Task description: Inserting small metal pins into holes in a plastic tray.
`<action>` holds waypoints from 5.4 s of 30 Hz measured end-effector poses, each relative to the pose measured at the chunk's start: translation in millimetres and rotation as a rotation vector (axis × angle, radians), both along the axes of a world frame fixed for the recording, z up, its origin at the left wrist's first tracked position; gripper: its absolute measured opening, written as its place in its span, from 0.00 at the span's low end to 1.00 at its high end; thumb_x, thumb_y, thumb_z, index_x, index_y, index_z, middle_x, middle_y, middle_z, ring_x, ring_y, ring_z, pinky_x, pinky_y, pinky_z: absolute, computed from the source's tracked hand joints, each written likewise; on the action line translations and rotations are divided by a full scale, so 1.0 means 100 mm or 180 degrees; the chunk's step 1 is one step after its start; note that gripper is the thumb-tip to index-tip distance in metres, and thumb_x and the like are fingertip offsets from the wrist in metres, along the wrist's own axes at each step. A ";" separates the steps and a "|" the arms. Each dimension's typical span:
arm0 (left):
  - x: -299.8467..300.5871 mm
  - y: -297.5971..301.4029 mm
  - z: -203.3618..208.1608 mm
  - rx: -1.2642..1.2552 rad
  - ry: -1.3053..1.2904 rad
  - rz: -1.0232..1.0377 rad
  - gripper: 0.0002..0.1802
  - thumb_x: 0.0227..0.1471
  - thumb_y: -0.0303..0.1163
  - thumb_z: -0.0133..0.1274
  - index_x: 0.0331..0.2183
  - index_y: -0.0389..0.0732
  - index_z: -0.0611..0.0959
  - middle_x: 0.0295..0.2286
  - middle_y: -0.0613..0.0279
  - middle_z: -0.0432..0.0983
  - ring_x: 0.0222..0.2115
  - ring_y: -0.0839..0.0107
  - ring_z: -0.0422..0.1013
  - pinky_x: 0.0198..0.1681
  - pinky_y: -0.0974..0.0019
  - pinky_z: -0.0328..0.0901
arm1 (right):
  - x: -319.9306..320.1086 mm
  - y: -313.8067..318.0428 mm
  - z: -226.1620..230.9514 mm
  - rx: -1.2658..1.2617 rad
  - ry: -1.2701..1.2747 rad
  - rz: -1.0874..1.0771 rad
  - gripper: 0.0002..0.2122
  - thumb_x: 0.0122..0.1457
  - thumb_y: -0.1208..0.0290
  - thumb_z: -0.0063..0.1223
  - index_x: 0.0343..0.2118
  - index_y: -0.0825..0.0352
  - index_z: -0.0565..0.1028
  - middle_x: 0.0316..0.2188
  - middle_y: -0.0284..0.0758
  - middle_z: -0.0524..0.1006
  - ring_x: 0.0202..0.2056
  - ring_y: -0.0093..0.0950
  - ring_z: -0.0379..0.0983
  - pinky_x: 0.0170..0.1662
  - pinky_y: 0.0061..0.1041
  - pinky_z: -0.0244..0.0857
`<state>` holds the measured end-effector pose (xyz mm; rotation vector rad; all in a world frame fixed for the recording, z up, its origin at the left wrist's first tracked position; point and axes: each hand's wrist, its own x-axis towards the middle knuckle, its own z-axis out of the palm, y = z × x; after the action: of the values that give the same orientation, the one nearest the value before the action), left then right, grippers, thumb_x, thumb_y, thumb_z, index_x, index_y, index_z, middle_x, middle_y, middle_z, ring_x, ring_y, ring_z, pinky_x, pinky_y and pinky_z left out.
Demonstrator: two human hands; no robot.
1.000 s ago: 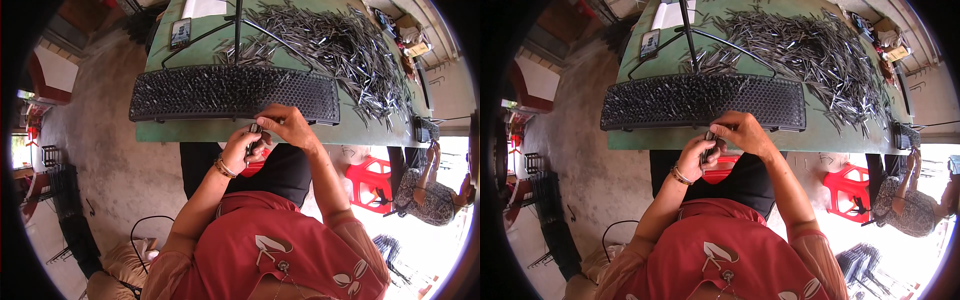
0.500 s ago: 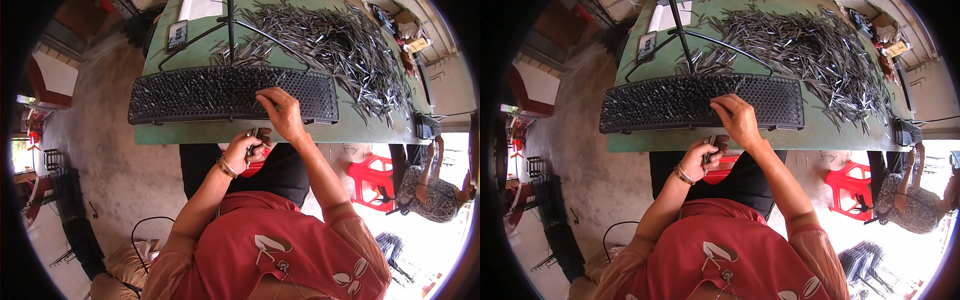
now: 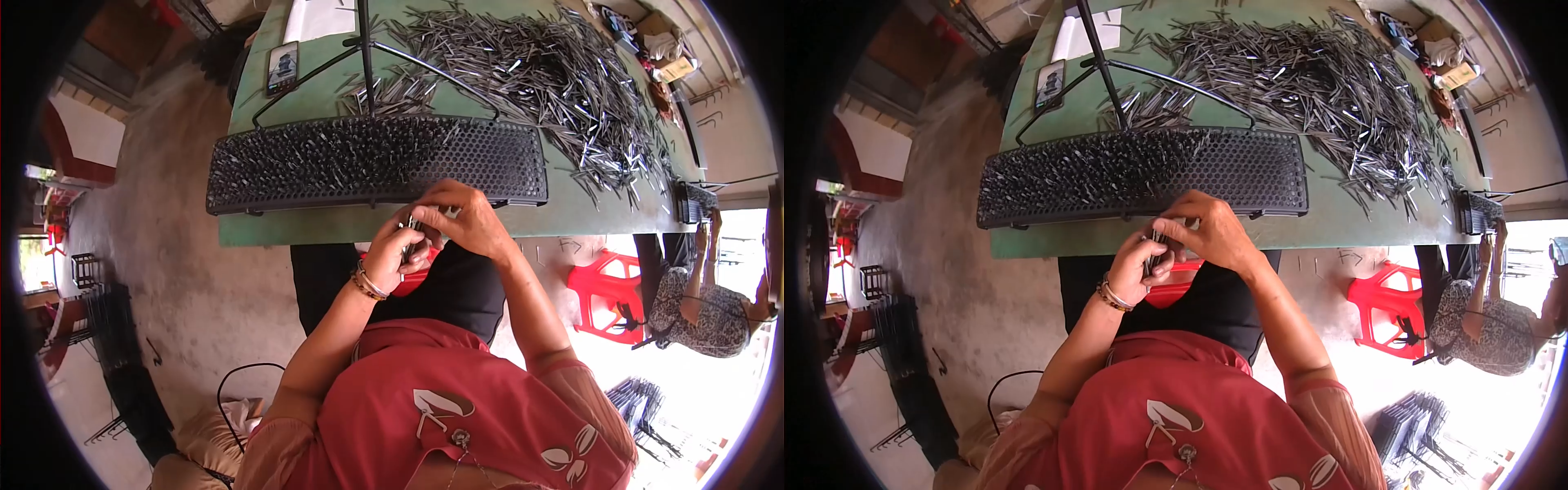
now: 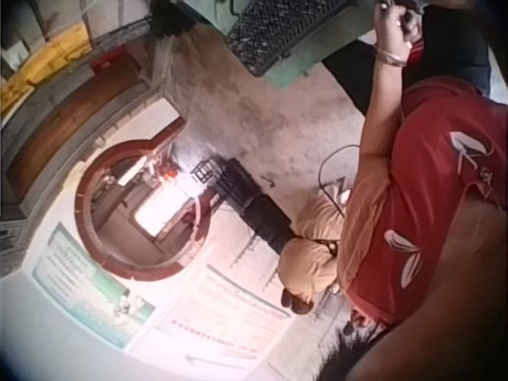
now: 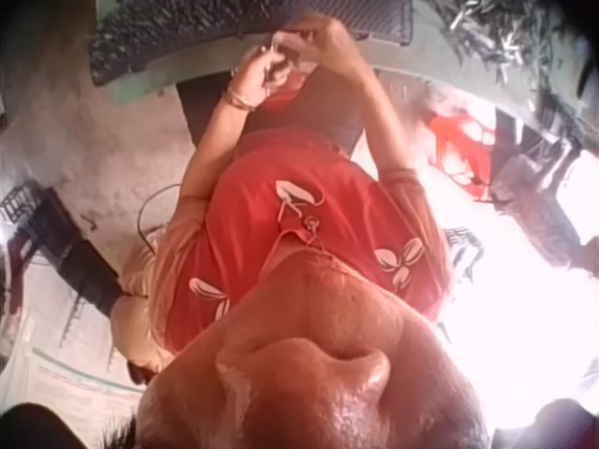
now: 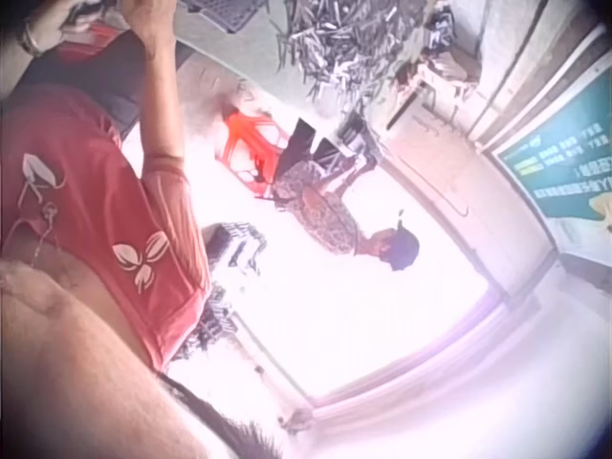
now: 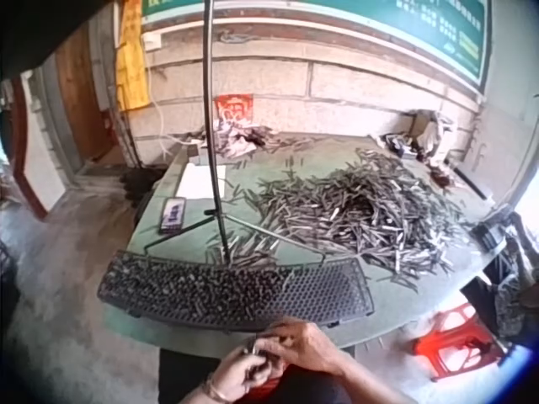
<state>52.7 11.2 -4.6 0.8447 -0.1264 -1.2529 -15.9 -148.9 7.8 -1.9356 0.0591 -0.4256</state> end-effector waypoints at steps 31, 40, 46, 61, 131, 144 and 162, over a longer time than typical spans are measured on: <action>-0.07 -0.28 -0.15 0.0690 0.0039 0.0157 0.13 0.58 0.36 0.44 0.41 0.39 0.74 0.23 0.62 0.73 0.15 0.86 0.58 0.12 0.82 0.46 | 0.37 -0.35 -0.04 0.0088 -0.0324 -0.1318 0.07 0.55 0.73 0.56 0.34 0.70 0.78 0.26 0.31 0.78 0.24 0.15 0.69 0.27 0.15 0.62; -0.07 -0.24 -0.16 0.0644 -0.0141 0.0112 0.12 0.57 0.35 0.45 0.40 0.38 0.75 0.25 0.60 0.74 0.15 0.86 0.57 0.13 0.82 0.46 | 0.41 -0.36 -0.13 -0.1126 -0.0731 -0.0961 0.07 0.51 0.77 0.55 0.34 0.69 0.77 0.31 0.38 0.76 0.28 0.34 0.74 0.31 0.27 0.68; -0.05 -0.22 -0.16 0.0614 -0.0211 0.0111 0.12 0.58 0.35 0.45 0.40 0.39 0.75 0.25 0.60 0.74 0.15 0.87 0.57 0.13 0.83 0.46 | 0.40 -0.31 -0.15 -0.1726 -0.0664 -0.0937 0.10 0.50 0.74 0.59 0.35 0.68 0.77 0.32 0.35 0.72 0.27 0.32 0.72 0.32 0.27 0.67; -0.09 -0.50 0.05 0.0232 -0.0790 -0.0258 0.15 0.60 0.37 0.40 0.43 0.38 0.73 0.27 0.57 0.74 0.13 0.87 0.55 0.13 0.83 0.45 | -0.04 -0.56 0.09 0.1446 0.1015 -0.0113 0.11 0.53 0.68 0.59 0.30 0.73 0.79 0.20 0.30 0.76 0.22 0.15 0.67 0.24 0.17 0.61; -0.05 -1.09 0.02 0.0414 0.0056 -0.0458 0.11 0.56 0.31 0.46 0.41 0.40 0.75 0.26 0.63 0.71 0.16 0.87 0.56 0.14 0.83 0.48 | 0.38 -1.30 -0.19 -0.0978 -0.0711 -0.1984 0.07 0.49 0.72 0.58 0.31 0.65 0.78 0.25 0.35 0.77 0.24 0.33 0.71 0.31 0.28 0.62; -0.01 -1.07 0.01 0.0344 0.0448 -0.0366 0.13 0.54 0.31 0.44 0.37 0.34 0.76 0.27 0.61 0.72 0.16 0.85 0.56 0.13 0.82 0.47 | 0.34 -1.28 -0.26 -0.2025 -0.0880 -0.1843 0.11 0.48 0.72 0.59 0.36 0.65 0.78 0.26 0.33 0.77 0.26 0.30 0.71 0.32 0.26 0.60; -0.03 -1.14 0.11 0.0255 0.0093 -0.0223 0.13 0.48 0.26 0.43 0.37 0.33 0.74 0.27 0.57 0.71 0.16 0.83 0.58 0.13 0.80 0.48 | -0.15 -1.10 0.04 0.1379 0.0425 -0.0398 0.10 0.56 0.68 0.55 0.32 0.72 0.78 0.24 0.32 0.75 0.25 0.15 0.67 0.30 0.17 0.63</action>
<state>49.9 -103.2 6.1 0.8969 -0.0833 -1.3427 -31.4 -258.7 11.9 -1.5337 0.3340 -0.3331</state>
